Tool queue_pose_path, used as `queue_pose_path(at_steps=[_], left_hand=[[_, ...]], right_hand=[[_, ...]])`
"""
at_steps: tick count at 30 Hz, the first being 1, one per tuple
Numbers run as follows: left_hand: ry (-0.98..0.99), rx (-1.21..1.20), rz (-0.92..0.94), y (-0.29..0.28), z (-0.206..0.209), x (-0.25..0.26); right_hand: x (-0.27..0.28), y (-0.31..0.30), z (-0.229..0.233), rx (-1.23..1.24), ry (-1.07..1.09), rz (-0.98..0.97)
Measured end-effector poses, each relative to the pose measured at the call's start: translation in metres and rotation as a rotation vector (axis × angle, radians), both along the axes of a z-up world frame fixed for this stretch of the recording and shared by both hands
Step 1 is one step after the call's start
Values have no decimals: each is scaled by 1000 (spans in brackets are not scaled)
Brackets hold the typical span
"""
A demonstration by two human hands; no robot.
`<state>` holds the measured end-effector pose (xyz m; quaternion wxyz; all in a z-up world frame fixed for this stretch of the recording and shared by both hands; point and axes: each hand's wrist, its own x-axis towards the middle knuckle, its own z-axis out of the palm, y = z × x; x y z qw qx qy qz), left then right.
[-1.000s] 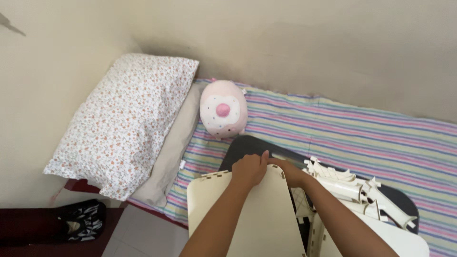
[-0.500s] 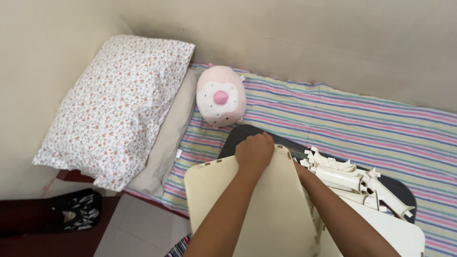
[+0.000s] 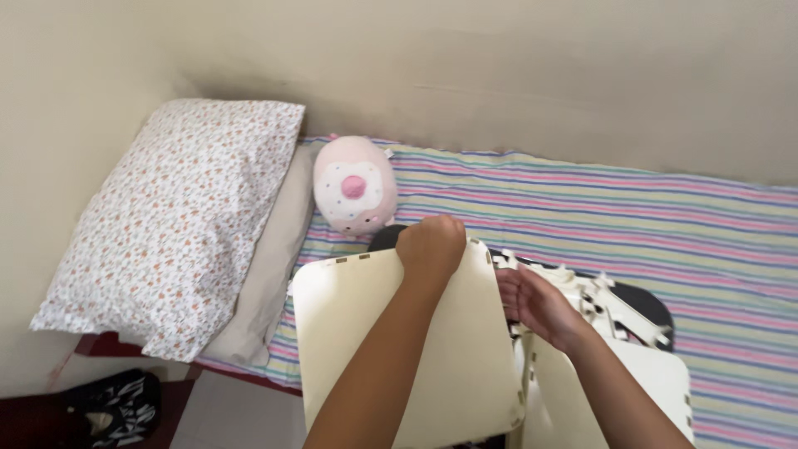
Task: The person assembles a white plastic storage unit by connecting multiple flat panels and interlocking support pieces. They align and snap the components together by hand, building the structure piece by piece on a bed.
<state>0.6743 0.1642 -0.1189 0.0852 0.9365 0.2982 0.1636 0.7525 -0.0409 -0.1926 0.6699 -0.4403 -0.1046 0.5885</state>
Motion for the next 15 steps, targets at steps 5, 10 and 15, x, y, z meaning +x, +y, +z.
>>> queue_pose_path(at_steps=[5,10,15], left_hand=[[-149,55,-66,-54,16,33],[4,-149,-241,-145,51,57],[-25,-358,-476,-206,93,58]], right_hand=[[-34,-49,36,-117,-28,-307],[-46,-115,37,-167,-223,-668],[-40,-219,35,-269,-204,-891]])
